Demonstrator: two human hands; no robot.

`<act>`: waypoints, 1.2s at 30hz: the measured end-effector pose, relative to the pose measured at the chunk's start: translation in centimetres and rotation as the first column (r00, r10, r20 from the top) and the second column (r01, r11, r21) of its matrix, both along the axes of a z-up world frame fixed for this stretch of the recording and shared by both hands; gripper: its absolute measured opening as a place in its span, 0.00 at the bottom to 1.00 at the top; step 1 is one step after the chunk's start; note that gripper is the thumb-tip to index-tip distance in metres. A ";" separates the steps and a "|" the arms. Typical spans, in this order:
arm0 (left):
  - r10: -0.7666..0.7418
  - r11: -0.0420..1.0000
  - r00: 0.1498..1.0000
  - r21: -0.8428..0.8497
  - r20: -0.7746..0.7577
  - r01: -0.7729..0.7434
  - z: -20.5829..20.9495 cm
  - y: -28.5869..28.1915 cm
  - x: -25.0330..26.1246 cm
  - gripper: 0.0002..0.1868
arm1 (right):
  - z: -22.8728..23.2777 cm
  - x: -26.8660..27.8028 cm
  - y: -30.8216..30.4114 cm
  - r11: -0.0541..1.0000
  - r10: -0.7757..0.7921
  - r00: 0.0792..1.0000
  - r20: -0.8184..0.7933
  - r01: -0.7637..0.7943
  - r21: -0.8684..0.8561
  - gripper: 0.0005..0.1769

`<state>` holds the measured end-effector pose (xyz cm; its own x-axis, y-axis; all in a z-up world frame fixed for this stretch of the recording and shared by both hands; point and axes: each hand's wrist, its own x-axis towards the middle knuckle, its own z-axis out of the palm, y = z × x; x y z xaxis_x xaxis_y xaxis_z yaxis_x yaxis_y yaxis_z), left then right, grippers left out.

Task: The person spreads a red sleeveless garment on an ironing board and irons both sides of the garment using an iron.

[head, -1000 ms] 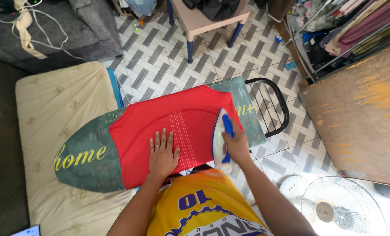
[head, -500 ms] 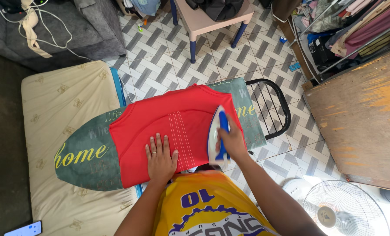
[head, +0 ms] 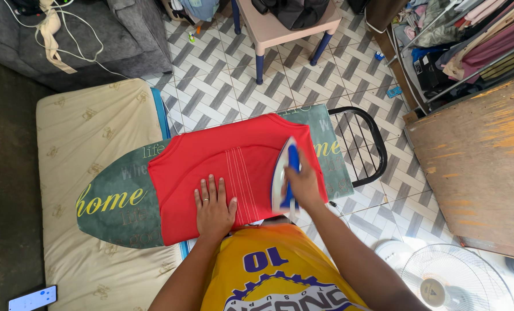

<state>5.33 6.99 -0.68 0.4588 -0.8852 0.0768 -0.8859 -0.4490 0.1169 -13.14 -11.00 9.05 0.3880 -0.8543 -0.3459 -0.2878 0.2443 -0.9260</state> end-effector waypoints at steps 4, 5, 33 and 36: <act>-0.015 0.998 0.999 -0.064 -0.040 0.013 0.1 0.3 -0.1 0.37 | -0.2 1.2 -3.4 0.971 -0.169 0.967 0.190 0.131 0.198 0.43; -0.017 0.997 0.999 -0.081 -0.041 0.013 0.2 0.2 0.0 0.37 | -0.1 1.3 -3.6 0.963 -0.181 0.954 0.240 0.123 0.239 0.43; 0.007 0.999 0.998 -0.042 -0.068 -0.010 -0.1 0.2 0.2 0.37 | 0.5 4.3 -3.4 0.973 0.230 0.973 0.026 -0.231 0.015 0.42; -0.003 0.996 0.996 -0.085 -0.089 -0.005 -0.3 0.5 0.6 0.37 | 0.2 6.2 -6.2 0.975 0.149 0.986 0.069 -0.158 0.153 0.43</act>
<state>5.96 7.51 -1.00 0.4679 -0.8769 0.1102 -0.8698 -0.4349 0.2329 -6.93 -17.18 9.29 0.5330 -0.7195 -0.4452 -0.2811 0.3457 -0.8953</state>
